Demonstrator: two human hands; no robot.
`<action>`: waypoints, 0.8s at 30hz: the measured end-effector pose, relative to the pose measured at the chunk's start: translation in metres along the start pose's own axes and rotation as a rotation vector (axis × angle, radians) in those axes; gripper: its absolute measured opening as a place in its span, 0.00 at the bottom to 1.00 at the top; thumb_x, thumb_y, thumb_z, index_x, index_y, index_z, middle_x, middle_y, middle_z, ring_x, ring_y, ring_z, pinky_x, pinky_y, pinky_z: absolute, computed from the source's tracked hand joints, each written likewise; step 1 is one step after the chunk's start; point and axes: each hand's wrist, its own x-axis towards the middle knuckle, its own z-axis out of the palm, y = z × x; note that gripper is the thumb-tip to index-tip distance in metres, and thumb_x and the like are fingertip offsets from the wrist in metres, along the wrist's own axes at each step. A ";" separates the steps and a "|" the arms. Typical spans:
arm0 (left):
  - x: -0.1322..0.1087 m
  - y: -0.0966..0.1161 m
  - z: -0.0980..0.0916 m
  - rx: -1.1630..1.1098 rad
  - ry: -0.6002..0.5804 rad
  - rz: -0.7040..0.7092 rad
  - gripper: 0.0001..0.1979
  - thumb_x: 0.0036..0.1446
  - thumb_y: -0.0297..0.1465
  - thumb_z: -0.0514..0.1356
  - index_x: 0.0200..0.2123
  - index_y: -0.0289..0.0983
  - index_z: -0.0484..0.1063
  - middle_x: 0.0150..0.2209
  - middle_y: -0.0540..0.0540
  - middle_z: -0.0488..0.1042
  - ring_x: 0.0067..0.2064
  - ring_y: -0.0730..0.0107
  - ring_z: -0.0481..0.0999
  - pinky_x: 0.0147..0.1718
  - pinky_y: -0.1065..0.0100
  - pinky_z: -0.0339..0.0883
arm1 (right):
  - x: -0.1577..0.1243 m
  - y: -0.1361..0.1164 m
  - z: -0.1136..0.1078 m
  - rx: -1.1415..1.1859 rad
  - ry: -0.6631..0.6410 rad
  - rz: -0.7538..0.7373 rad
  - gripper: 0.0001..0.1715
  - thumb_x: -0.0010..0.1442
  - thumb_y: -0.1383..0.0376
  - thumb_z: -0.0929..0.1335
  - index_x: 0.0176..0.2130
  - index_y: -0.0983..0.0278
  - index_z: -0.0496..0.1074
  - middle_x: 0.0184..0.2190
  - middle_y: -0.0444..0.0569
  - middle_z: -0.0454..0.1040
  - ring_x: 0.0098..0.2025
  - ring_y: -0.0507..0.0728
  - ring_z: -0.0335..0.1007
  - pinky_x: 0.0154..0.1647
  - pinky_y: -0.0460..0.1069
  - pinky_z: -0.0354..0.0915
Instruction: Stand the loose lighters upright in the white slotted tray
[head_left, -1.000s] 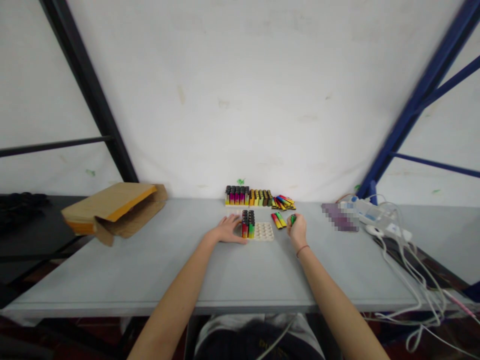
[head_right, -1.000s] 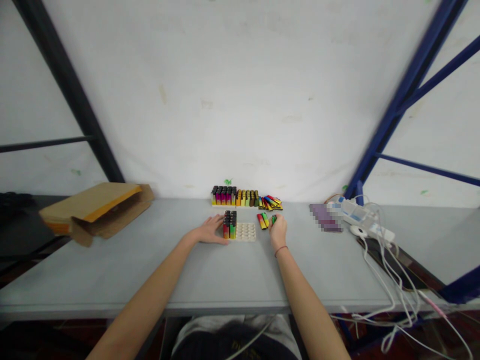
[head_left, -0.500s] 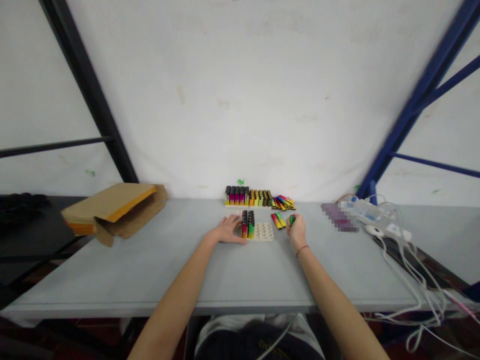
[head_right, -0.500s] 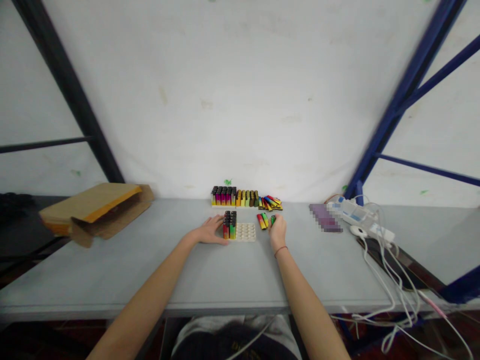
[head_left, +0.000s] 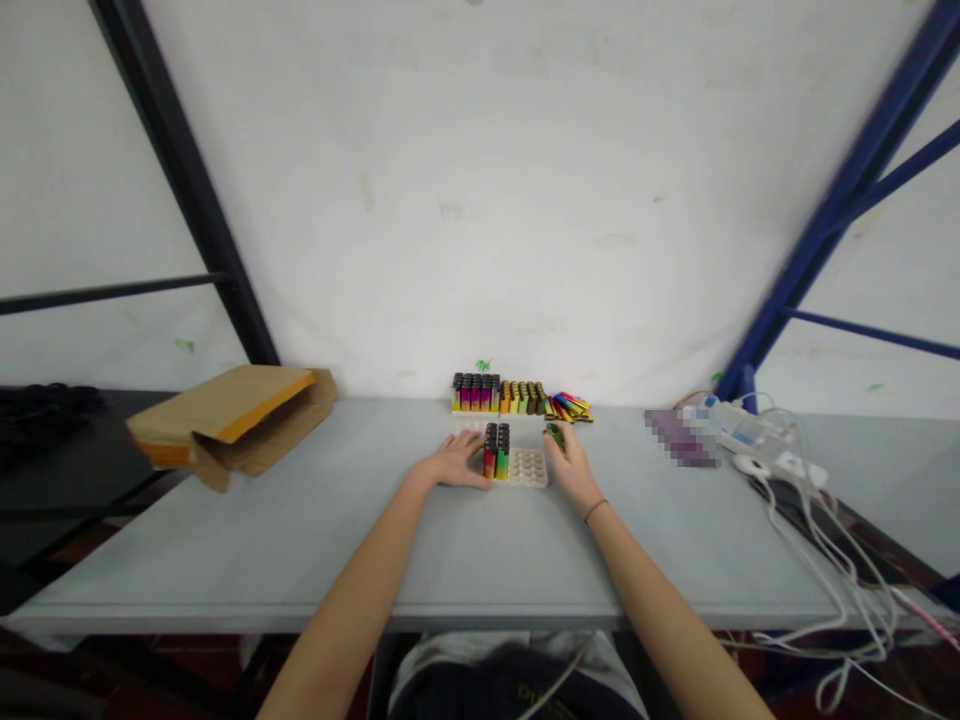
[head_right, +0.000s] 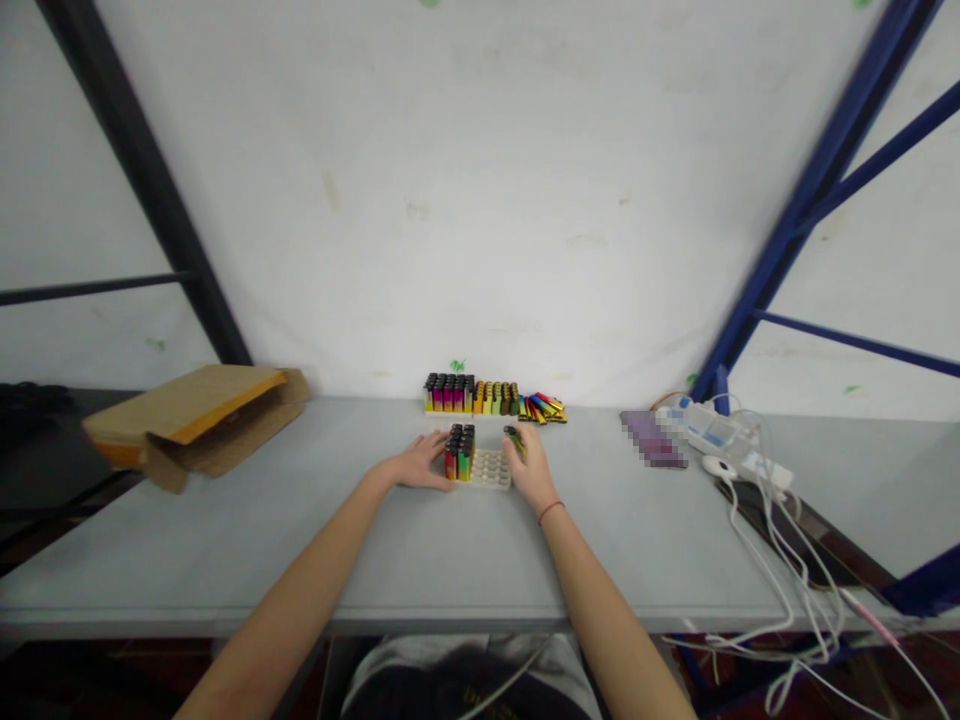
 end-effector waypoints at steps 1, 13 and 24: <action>0.000 0.000 0.000 0.002 -0.004 0.004 0.55 0.44 0.58 0.59 0.67 0.35 0.44 0.69 0.38 0.38 0.69 0.51 0.35 0.64 0.55 0.29 | 0.000 -0.005 0.001 -0.004 -0.003 -0.028 0.17 0.61 0.57 0.62 0.45 0.64 0.68 0.41 0.54 0.72 0.44 0.58 0.68 0.47 0.53 0.64; -0.002 0.003 0.000 0.017 -0.001 0.001 0.53 0.45 0.57 0.59 0.67 0.34 0.45 0.69 0.37 0.37 0.69 0.52 0.35 0.64 0.54 0.29 | 0.002 -0.006 0.021 -0.088 -0.189 -0.067 0.15 0.60 0.60 0.65 0.45 0.63 0.71 0.38 0.51 0.77 0.38 0.57 0.73 0.44 0.52 0.66; 0.000 0.003 0.000 0.031 -0.008 -0.006 0.54 0.46 0.58 0.58 0.67 0.34 0.44 0.69 0.37 0.38 0.69 0.50 0.34 0.64 0.53 0.30 | 0.005 -0.011 0.023 -0.452 -0.240 -0.246 0.25 0.63 0.69 0.59 0.59 0.62 0.64 0.46 0.53 0.75 0.46 0.58 0.70 0.49 0.51 0.63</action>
